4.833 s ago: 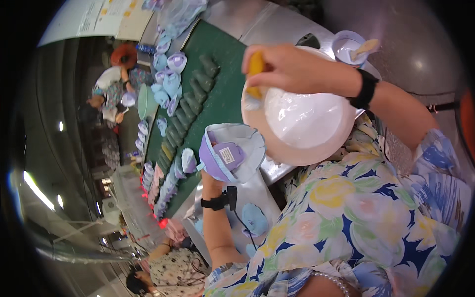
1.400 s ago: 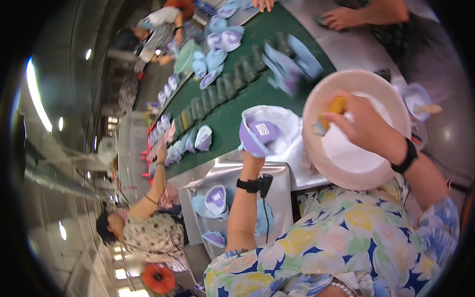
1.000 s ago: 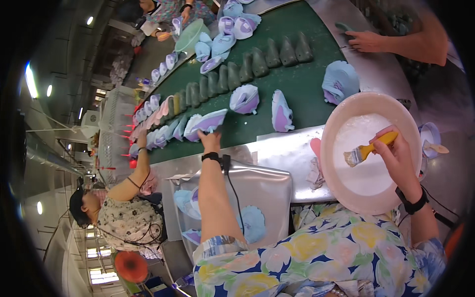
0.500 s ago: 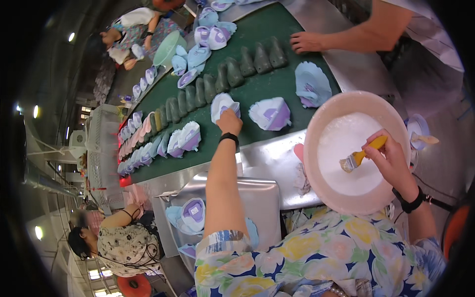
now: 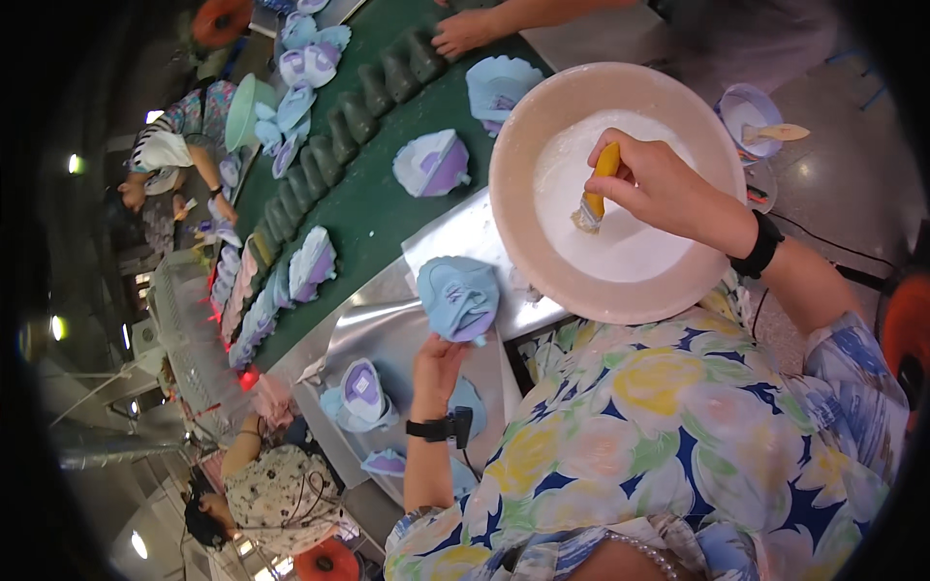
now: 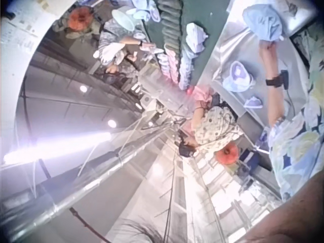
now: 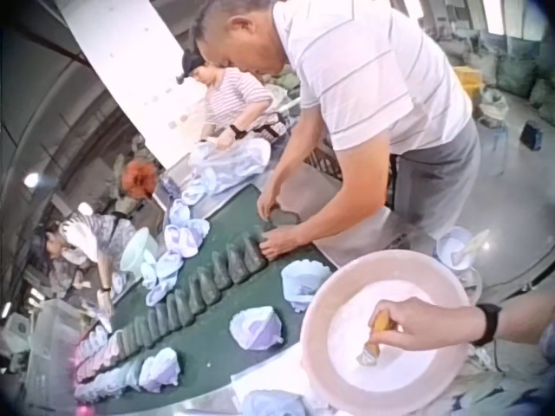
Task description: The recorder uses a brush to apply a white adhesive or primer to the inner edges of lavender-colored shoe uppers in a manufacturing setting.
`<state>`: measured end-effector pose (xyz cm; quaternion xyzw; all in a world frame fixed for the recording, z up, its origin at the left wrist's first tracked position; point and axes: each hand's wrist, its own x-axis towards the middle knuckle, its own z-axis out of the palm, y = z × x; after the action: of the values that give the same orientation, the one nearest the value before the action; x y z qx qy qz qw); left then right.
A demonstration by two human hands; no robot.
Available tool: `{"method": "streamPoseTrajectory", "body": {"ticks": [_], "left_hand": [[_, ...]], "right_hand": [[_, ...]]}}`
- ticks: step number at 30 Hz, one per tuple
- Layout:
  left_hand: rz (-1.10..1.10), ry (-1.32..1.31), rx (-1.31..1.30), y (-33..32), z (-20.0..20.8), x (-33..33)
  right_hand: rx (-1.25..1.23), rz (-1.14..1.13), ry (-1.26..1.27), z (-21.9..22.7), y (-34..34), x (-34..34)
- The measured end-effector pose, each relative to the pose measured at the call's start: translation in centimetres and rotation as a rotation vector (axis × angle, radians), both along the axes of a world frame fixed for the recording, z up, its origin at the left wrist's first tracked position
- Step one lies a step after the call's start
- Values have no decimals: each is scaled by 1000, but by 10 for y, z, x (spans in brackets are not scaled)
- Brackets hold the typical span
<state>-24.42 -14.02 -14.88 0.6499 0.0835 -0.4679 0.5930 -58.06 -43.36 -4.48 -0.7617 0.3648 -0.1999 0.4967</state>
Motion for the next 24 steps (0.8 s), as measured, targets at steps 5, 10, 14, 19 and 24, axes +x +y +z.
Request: {"method": "streamPoseTrajectory", "body": {"ticks": [5,10,14,19,24], "left_hand": [[-778,-1494,42,-27,48,-12],[-1306,-1618,-76,-64,27,-17],[-1180,-1405,-123,-70,14,21],[-613,-445,-479,-84,71,38],[-572,-160,-368,-126,94,-6]], "right_hand": [[-62,80,21,-6,13,23],[-230,456,173,-8,26,20],[-361,344,184,-9,11,-8],[-428,53,98,13,-23,-43],[-296,-17,-109,45,-35,-46]]}}
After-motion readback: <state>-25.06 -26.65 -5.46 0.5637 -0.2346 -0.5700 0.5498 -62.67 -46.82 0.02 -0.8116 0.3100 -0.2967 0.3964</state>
